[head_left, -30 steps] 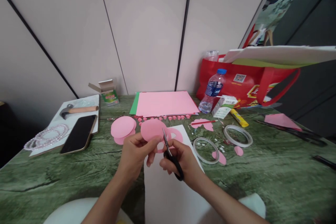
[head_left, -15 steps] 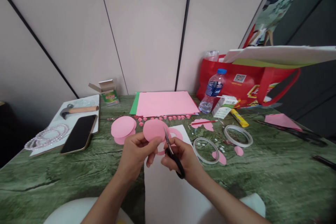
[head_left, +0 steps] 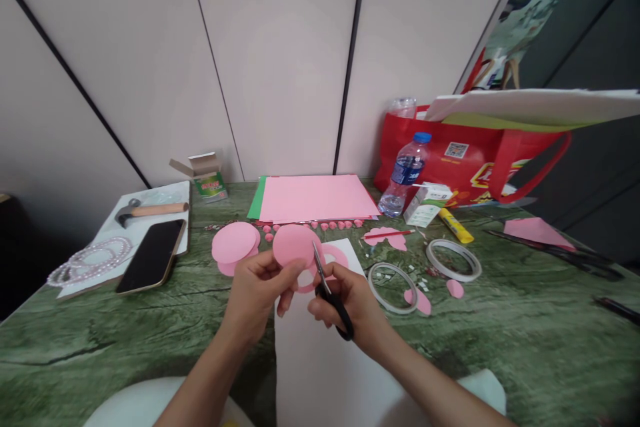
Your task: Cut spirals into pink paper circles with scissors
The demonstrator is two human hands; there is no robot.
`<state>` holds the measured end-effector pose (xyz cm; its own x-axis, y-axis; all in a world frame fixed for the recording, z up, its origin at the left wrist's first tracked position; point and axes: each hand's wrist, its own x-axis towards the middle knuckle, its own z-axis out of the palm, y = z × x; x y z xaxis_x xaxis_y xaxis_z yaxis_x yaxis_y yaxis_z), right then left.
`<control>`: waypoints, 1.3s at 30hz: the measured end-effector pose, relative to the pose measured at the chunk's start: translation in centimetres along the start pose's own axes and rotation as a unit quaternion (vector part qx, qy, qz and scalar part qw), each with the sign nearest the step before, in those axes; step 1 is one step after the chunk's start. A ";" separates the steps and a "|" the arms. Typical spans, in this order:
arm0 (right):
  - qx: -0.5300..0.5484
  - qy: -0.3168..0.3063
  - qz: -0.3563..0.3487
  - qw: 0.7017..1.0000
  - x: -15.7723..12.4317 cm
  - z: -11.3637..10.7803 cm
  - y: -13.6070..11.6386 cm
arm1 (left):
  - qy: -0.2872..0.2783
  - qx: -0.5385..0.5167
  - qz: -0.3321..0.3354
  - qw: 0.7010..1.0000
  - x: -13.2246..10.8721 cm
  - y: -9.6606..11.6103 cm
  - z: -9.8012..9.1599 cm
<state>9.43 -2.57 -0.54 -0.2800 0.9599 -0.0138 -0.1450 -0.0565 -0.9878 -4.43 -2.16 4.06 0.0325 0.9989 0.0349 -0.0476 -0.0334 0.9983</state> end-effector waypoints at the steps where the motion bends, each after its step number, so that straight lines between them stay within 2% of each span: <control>1: -0.002 0.003 0.001 1.000 0.0 0.0 0.0 | 0.001 -0.002 0.001 1.000 0.0 0.0 0.0; 6: -0.018 0.011 0.010 1.000 0.0 0.0 -0.2 | -0.002 -0.008 0.004 1.000 0.1 -0.1 -0.1; 13: -0.025 -0.005 0.013 1.000 -0.3 0.2 -0.8 | -0.035 -0.064 -0.015 0.997 -0.1 0.3 0.1; 20: -0.019 -0.023 0.014 0.999 -0.4 0.2 -0.7 | -0.010 -0.035 -0.009 0.999 -0.1 0.2 0.0; 29: 0.026 -0.041 -0.022 0.999 -0.1 -0.1 -0.4 | -0.018 -0.003 -0.020 1.000 0.0 -0.1 0.0; 39: 0.032 -0.024 -0.007 0.999 0.1 -0.1 0.0 | -0.009 -0.010 -0.016 1.000 0.0 0.1 0.0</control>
<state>9.51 -2.49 -0.52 -0.3229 0.9464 0.0089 -0.2095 -0.0623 -0.9758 -4.42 -2.17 4.14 0.0516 0.9987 0.0042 -0.0670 -0.0008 0.9978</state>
